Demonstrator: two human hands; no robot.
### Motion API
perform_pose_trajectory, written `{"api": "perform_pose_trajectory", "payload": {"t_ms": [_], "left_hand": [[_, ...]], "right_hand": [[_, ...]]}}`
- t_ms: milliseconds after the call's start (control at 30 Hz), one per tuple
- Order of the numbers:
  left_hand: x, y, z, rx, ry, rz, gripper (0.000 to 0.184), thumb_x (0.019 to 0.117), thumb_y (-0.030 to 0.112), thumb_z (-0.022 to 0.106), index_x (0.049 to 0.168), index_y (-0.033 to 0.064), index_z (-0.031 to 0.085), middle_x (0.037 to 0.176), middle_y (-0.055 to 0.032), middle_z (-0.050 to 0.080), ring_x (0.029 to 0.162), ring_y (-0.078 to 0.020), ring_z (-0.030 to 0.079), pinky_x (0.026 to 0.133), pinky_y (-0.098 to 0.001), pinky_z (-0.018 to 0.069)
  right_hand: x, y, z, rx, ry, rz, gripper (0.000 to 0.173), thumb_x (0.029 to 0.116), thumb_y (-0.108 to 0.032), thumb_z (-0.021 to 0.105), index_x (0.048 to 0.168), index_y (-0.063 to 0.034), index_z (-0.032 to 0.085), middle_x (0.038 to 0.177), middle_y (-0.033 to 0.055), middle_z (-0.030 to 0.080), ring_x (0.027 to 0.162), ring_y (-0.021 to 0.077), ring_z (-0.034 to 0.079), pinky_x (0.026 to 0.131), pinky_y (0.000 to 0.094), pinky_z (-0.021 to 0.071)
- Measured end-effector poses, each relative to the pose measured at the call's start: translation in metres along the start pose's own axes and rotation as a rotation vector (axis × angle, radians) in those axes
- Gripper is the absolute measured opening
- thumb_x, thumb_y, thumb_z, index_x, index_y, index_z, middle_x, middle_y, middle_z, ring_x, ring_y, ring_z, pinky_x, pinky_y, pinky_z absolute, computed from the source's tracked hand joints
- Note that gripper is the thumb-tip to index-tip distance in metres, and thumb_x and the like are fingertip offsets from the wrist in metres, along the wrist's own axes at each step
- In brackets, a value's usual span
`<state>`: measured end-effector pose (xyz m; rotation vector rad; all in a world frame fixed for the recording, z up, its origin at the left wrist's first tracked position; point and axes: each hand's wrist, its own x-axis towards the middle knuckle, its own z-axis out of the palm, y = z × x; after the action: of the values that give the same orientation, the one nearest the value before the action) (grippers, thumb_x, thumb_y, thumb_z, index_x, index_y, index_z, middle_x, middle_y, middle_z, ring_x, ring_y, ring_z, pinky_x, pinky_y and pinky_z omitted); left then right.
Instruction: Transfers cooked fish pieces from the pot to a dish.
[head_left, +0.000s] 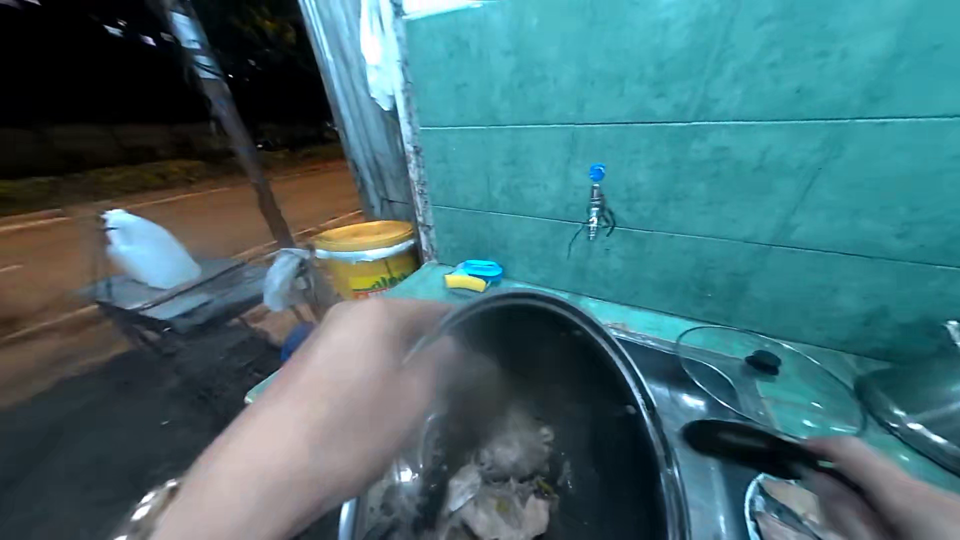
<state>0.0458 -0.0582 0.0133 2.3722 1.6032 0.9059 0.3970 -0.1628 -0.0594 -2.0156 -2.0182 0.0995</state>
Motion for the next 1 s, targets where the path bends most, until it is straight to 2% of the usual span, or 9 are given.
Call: {"api": "perform_pose_trajectory", "payload": {"t_ms": [167, 233, 300, 367, 533, 700, 833, 900, 1000], "left_hand": [[-0.004, 0.014, -0.001, 0.011, -0.027, 0.029, 0.023, 0.102, 0.031, 0.059, 0.116, 0.0201, 0.074, 0.083, 0.0067, 0.068, 0.068, -0.0043, 0.059, 0.062, -0.0287, 0.0491], [-0.002, 0.018, 0.001, 0.05, -0.026, 0.014, 0.017, 0.1, 0.026, 0.062, 0.11, 0.0252, 0.076, 0.078, 0.0096, 0.069, 0.065, -0.0033, 0.062, 0.056, -0.0286, 0.0521], [-0.002, 0.018, 0.003, 0.04, -0.007, 0.033, 0.016, 0.0993, 0.024, 0.062, 0.108, 0.0247, 0.076, 0.074, 0.0101, 0.066, 0.061, -0.0026, 0.059, 0.053, -0.0268, 0.0496], [-0.004, 0.015, 0.004, 0.017, -0.004, 0.047, 0.021, 0.1016, 0.031, 0.058, 0.114, 0.0242, 0.074, 0.082, 0.0098, 0.069, 0.068, -0.0017, 0.062, 0.059, -0.0251, 0.0513], [-0.004, 0.02, 0.003, 0.008, -0.022, 0.033, 0.021, 0.1034, 0.03, 0.058, 0.116, 0.0238, 0.074, 0.085, 0.0082, 0.071, 0.071, -0.003, 0.063, 0.061, -0.0267, 0.052], [-0.001, 0.023, 0.004, 0.02, -0.032, 0.006, 0.019, 0.102, 0.026, 0.06, 0.114, 0.0238, 0.075, 0.081, 0.0085, 0.069, 0.067, -0.0024, 0.061, 0.058, -0.0258, 0.0495], [0.003, 0.027, 0.004, 0.049, -0.058, 0.011, 0.016, 0.1015, 0.023, 0.062, 0.11, 0.0232, 0.075, 0.077, 0.0093, 0.067, 0.063, -0.0022, 0.06, 0.054, -0.0239, 0.0499], [0.003, 0.026, 0.004, 0.032, -0.042, 0.041, 0.018, 0.1035, 0.024, 0.059, 0.112, 0.0216, 0.075, 0.081, 0.0079, 0.069, 0.066, -0.0029, 0.06, 0.058, -0.0246, 0.0498], [0.004, 0.027, 0.004, 0.03, -0.043, 0.027, 0.017, 0.1031, 0.024, 0.06, 0.11, 0.0219, 0.074, 0.08, 0.0074, 0.068, 0.066, -0.0038, 0.06, 0.058, -0.0266, 0.0496]], "right_hand": [[0.034, -0.082, 0.045, -0.136, -0.039, -0.3, 0.023, 0.0943, -0.001, 0.058, 0.114, -0.0016, 0.069, 0.091, 0.0254, 0.07, 0.072, 0.0462, 0.07, 0.055, 0.0586, 0.0547], [0.044, -0.101, 0.063, -0.176, -0.102, -0.332, 0.024, 0.0931, 0.002, 0.057, 0.113, -0.001, 0.071, 0.093, 0.0264, 0.07, 0.076, 0.0446, 0.072, 0.058, 0.0548, 0.0567], [0.055, -0.118, 0.071, -0.23, -0.299, -0.262, 0.029, 0.0993, 0.0, 0.05, 0.124, 0.0024, 0.066, 0.107, 0.0294, 0.068, 0.092, 0.0461, 0.071, 0.071, 0.0545, 0.0582], [0.067, -0.13, 0.08, -0.287, -0.454, -0.207, 0.035, 0.1011, 0.002, 0.044, 0.134, 0.0054, 0.058, 0.122, 0.0311, 0.064, 0.105, 0.0473, 0.068, 0.08, 0.0558, 0.0576], [0.066, -0.142, 0.1, -0.342, -0.485, -0.203, 0.036, 0.1011, 0.004, 0.04, 0.134, 0.0109, 0.054, 0.127, 0.0317, 0.062, 0.109, 0.0463, 0.067, 0.083, 0.0549, 0.0569], [0.056, -0.143, 0.113, -0.459, -0.373, -0.229, 0.041, 0.098, -0.011, 0.061, 0.13, 0.0139, 0.053, 0.112, 0.0321, 0.063, 0.094, 0.0446, 0.069, 0.069, 0.0496, 0.0563], [0.061, -0.145, 0.127, -0.549, -0.332, -0.286, 0.036, 0.1, -0.008, 0.056, 0.127, 0.0156, 0.052, 0.104, 0.0298, 0.063, 0.088, 0.042, 0.069, 0.067, 0.0466, 0.056], [0.068, -0.145, 0.118, -0.524, -0.401, -0.32, 0.043, 0.1009, -0.02, 0.059, 0.124, 0.0165, 0.053, 0.103, 0.0308, 0.064, 0.089, 0.0433, 0.07, 0.069, 0.0488, 0.0563], [0.083, -0.144, 0.091, -0.455, -0.657, -0.309, 0.075, 0.0995, -0.057, 0.056, 0.128, 0.0126, 0.052, 0.113, 0.031, 0.064, 0.104, 0.0455, 0.067, 0.083, 0.0558, 0.0543]]}}
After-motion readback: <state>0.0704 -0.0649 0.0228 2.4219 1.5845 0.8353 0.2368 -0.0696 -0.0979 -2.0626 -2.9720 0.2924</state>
